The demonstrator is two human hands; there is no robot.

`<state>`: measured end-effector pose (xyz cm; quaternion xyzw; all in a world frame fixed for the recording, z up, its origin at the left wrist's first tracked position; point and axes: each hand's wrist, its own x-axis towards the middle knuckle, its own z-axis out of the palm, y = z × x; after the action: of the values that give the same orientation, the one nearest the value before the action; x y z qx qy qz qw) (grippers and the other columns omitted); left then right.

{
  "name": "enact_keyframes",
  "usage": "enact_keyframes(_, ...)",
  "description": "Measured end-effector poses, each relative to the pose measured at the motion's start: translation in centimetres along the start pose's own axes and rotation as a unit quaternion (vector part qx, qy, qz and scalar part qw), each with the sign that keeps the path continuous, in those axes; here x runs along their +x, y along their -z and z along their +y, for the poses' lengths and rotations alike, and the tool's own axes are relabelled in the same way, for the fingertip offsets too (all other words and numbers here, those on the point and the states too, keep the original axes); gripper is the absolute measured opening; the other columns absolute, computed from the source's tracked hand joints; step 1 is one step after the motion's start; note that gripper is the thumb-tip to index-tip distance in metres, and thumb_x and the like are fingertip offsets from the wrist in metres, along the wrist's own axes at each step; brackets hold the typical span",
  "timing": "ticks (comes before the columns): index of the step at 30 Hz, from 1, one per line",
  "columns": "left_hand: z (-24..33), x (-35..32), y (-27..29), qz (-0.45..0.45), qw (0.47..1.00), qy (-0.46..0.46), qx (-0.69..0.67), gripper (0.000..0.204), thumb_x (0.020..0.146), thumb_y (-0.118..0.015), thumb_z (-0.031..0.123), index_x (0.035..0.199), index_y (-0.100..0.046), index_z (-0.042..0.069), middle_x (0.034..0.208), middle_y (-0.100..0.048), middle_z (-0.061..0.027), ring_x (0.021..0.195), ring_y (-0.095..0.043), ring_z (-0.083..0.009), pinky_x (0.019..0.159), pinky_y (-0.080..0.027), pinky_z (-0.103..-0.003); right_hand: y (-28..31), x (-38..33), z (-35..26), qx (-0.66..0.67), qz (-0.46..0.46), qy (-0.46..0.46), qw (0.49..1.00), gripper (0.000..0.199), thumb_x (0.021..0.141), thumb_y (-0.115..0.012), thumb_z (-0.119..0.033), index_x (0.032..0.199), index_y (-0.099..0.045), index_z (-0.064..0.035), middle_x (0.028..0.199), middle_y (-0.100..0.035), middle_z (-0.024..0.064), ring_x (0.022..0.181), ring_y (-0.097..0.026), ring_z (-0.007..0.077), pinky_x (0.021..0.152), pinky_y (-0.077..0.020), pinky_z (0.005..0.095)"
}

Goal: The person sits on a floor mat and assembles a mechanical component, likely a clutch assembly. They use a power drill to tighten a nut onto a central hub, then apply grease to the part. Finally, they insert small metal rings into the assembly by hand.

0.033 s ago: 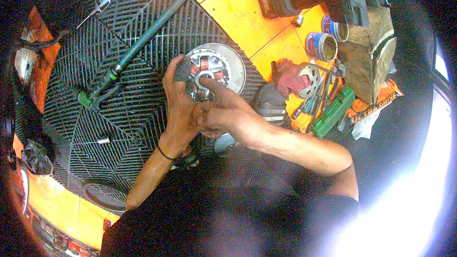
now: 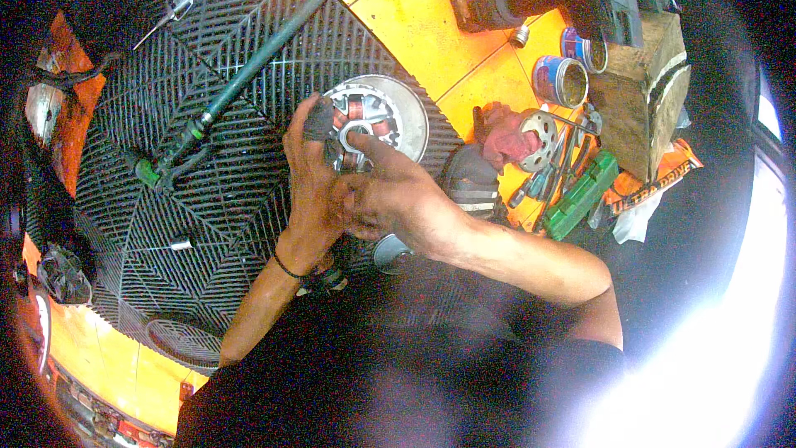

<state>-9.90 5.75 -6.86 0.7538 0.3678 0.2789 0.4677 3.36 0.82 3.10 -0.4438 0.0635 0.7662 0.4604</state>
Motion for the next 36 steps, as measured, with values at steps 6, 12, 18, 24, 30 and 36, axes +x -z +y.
enact_keyframes(6, 0.6, 0.6, 1.3, -0.02, 0.998, 0.007, 0.063, 0.089, 0.06, -0.085, 0.016, 0.136, -0.039, 0.008, 0.15, -0.034, -0.0206, 0.125, -0.042, -0.0444, 0.1, -0.035, -0.053, -0.5, 0.1, -1.3, -0.226, 0.035, -0.031, 0.973, 0.067, 0.087, -0.055, -0.002, 0.149, -0.033, -0.0073, 0.084, -0.058, 0.0105, 0.074, -0.052, 0.0167, 0.066, -0.0435, 0.0299)
enact_keyframes(12, -0.1, 1.0, 1.3, 0.022, 0.999, -0.044, 0.013, 0.09, 0.058, -0.09, 0.017, 0.134, -0.042, 0.007, 0.149, -0.038, -0.0199, 0.135, -0.039, -0.0441, 0.108, -0.032, -0.054, 0.5, -0.9, -3.3, -0.639, 0.091, 0.16, 0.747, 0.04, 0.092, -0.055, -0.005, 0.131, -0.051, 0.0007, 0.085, -0.059, 0.0045, 0.082, -0.056, 0.0128, 0.079, -0.0471, 0.0287)
enact_keyframes(18, -1.2, 0.7, 0.9, 0.044, 0.995, -0.071, -0.052, 0.103, 0.053, -0.093, 0.018, 0.14, -0.04, 0.008, 0.146, -0.044, -0.0184, 0.135, -0.042, -0.039, 0.114, -0.036, -0.046, 4.4, 3.0, -3.8, -0.553, 0.185, 0.401, 0.707, 0.045, 0.094, -0.056, -0.012, 0.137, -0.044, -0.0042, 0.11, -0.062, 0.0185, 0.098, -0.063, 0.0252, 0.085, -0.0531, 0.038)
enact_keyframes(24, -1.6, 0.1, 1.1, 0.044, 0.99, -0.08, -0.111, 0.092, 0.057, -0.09, 0.013, 0.138, -0.046, 0.011, 0.145, -0.042, -0.019, 0.135, -0.041, -0.0418, 0.113, -0.036, -0.05, 3.7, 6.4, 0.8, -0.416, 0.105, 0.494, 0.756, 0.065, 0.097, -0.056, -0.032, 0.144, -0.028, 0.0028, 0.126, -0.054, 0.0245, 0.118, -0.057, 0.0334, 0.104, -0.0435, 0.0443)
enact_keyframes(30, 1.8, -0.6, 3.0, 0.074, 0.99, -0.015, -0.119, 0.078, 0.064, -0.084, 0.014, 0.131, -0.047, 0.001, 0.139, -0.045, -0.0221, 0.132, -0.047, -0.0361, 0.111, -0.04, -0.046, 0.1, 5.7, 1.7, -0.304, 0.059, 0.53, 0.79, 0.072, 0.094, -0.058, -0.041, 0.144, -0.03, 0.0024, 0.132, -0.048, 0.0226, 0.117, -0.056, 0.032, 0.102, -0.0432, 0.0457)
enact_keyframes(36, 3.1, -0.7, 1.6, 0.161, 0.918, -0.005, -0.364, 0.097, 0.082, -0.074, 0.008, 0.146, -0.001, 0.006, 0.134, -0.044, -0.0243, 0.122, -0.054, -0.0325, 0.104, -0.047, -0.046, -1.8, 3.7, 1.3, -0.314, 0.065, 0.478, 0.818, 0.084, 0.092, -0.053, -0.058, 0.149, -0.025, -0.0039, 0.14, -0.046, 0.0239, 0.123, -0.054, 0.0329, 0.106, -0.0409, 0.0456)
